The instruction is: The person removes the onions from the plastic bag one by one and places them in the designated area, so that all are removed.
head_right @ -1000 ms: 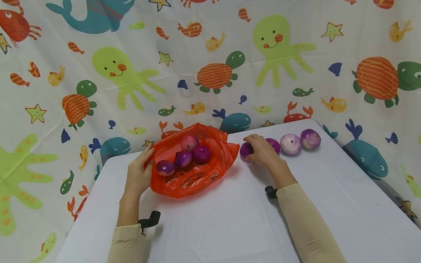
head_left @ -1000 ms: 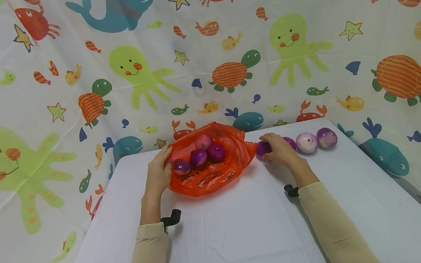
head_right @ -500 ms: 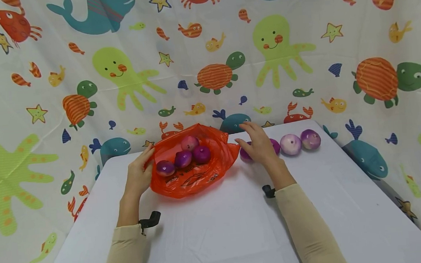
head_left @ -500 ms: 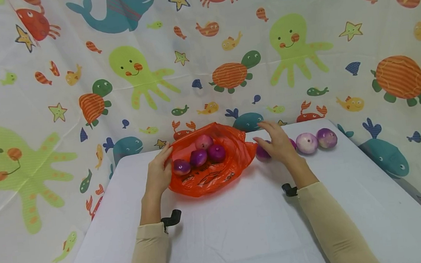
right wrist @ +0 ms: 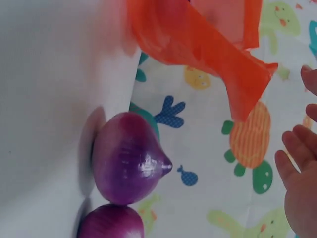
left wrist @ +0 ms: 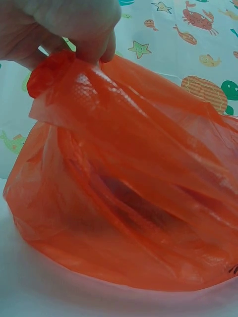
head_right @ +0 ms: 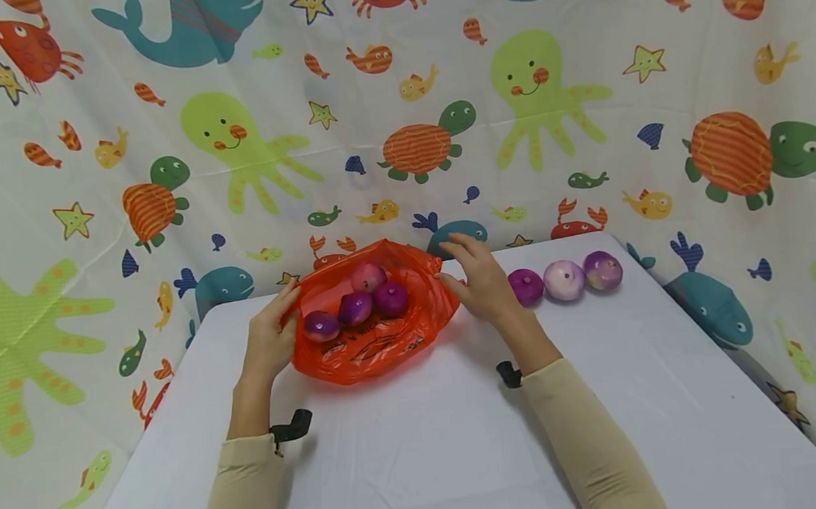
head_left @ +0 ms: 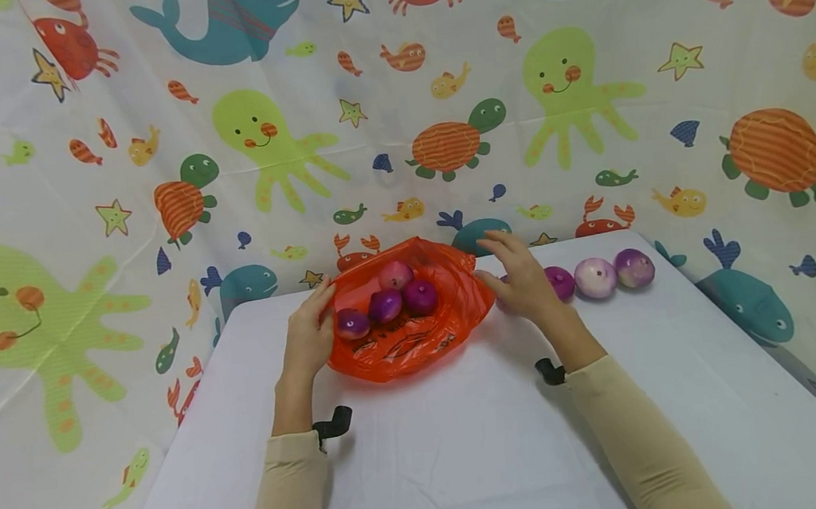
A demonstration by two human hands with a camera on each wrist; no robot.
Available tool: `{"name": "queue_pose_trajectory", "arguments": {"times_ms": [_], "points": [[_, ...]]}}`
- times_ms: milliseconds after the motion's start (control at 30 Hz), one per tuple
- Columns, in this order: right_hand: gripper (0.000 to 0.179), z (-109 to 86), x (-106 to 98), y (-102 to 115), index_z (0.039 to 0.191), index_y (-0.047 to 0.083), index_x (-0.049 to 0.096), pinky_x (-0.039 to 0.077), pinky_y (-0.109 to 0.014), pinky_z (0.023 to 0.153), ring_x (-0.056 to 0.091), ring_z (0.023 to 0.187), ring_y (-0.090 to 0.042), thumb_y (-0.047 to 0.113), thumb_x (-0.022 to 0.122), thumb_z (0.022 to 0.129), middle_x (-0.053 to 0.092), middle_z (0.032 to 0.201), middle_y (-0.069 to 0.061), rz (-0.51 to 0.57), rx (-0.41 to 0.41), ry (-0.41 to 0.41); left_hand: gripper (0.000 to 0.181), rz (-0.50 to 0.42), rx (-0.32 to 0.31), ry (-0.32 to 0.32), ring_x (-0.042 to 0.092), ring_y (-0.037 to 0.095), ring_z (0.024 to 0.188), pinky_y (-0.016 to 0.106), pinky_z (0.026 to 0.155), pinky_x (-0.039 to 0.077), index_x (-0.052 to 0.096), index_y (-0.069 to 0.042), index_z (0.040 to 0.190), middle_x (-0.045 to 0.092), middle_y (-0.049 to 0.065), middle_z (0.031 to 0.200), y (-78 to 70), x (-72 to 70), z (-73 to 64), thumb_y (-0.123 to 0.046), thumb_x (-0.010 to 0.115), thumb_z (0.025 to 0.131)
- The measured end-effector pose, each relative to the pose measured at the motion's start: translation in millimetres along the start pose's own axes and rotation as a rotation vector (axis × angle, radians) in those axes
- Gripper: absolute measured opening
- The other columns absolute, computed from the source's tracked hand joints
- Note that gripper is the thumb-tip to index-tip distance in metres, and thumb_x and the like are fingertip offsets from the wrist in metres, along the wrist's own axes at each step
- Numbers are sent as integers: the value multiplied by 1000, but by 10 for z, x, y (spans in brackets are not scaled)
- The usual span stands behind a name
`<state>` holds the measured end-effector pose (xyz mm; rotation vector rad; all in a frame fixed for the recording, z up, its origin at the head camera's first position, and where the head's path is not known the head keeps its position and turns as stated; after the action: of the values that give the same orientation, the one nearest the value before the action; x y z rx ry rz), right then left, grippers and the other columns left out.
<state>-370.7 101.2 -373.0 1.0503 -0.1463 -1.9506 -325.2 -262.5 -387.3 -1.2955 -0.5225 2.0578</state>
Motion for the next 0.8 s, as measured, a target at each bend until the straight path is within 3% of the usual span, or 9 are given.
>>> {"name": "queue_pose_trajectory", "arguments": {"times_ms": [133, 433, 800], "points": [[54, 8, 70, 64, 145, 9, 58, 47, -58, 114, 44, 148, -36, 20, 76, 96, 49, 158, -14, 6, -12, 13, 54, 5, -4, -2, 42, 30, 153, 51, 118, 43, 51, -11, 154, 44, 4, 164, 11, 8, 1, 4, 57, 103], [48, 24, 189, 277, 139, 4, 62, 52, -54, 111, 49, 142, -33, 17, 76, 96, 54, 151, -15, 38, -108, -43, 52, 4, 7, 0, 41, 30, 153, 50, 119, 42, 51, -11, 154, 44, 3, 165, 6, 12, 3, 1, 57, 104], [51, 64, 533, 464, 141, 3, 60, 48, -52, 116, 51, 140, -34, 18, 77, 95, 55, 148, -19, 73, -174, 35, 52, 5, 0, 4, 41, 29, 153, 50, 120, 41, 50, -12, 155, 43, 2, 165, 36, 18, 9, 0, 56, 105]]}}
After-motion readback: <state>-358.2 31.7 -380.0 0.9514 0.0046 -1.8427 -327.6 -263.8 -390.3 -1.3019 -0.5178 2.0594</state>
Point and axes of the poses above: each hand's wrist, its own z-axis towards the middle knuckle, its own x-axis out of the palm, y = z × x, the point moved 6 cm from there along z, towards the middle knuckle
